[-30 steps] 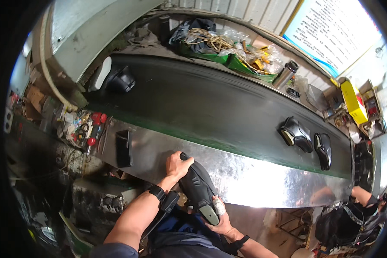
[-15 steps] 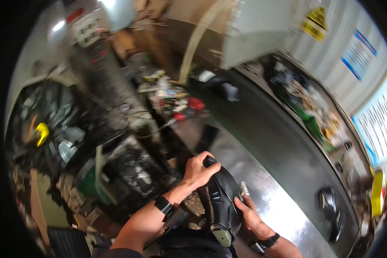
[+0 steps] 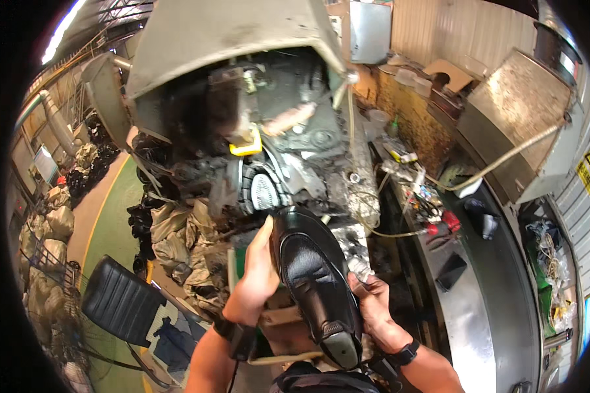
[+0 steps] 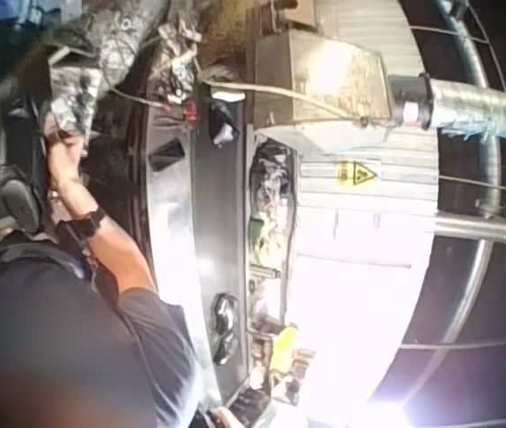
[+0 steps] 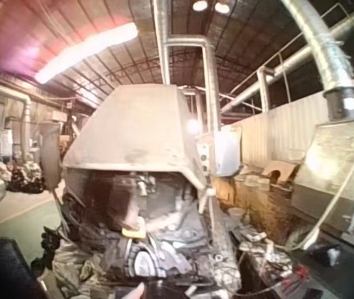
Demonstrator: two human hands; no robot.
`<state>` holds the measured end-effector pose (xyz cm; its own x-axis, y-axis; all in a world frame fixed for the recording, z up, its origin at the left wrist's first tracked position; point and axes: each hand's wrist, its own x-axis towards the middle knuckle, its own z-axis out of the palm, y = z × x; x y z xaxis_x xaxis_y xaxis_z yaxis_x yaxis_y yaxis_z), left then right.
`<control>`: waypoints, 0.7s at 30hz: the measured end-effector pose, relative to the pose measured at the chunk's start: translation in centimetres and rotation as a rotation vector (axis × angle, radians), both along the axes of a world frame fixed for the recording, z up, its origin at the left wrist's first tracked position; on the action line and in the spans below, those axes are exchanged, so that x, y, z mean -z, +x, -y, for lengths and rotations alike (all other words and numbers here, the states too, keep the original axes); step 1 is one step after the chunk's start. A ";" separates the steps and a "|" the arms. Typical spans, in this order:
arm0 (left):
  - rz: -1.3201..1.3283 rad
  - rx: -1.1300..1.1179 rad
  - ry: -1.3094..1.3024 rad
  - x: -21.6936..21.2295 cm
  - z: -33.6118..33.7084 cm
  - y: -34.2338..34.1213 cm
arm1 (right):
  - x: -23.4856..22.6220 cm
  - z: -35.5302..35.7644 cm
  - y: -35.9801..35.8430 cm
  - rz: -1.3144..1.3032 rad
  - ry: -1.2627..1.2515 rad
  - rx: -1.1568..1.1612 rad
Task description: Operating a shoe lasting machine to shape shoe uppers.
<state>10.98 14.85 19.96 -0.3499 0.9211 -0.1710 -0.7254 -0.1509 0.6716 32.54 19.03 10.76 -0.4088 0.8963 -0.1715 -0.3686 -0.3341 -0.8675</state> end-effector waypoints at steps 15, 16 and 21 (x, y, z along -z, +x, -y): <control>0.198 -0.086 -0.164 4.9 2.9 -10.1 | -1.6 -3.0 -18.7 -0.109 -0.312 -0.030; 0.196 -0.135 -0.172 6.3 3.1 -10.7 | -2.8 -2.8 -20.2 -0.135 -0.345 0.013; 0.216 -0.188 -0.151 10.2 0.6 -12.2 | -1.0 -4.2 -22.0 -0.139 -0.439 -0.025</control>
<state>-1.22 14.24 9.80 -0.4520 0.8024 -0.3896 -0.8225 -0.2059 0.5302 10.54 23.21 11.80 -0.4753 0.7410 -0.4744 -0.4591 -0.6688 -0.5847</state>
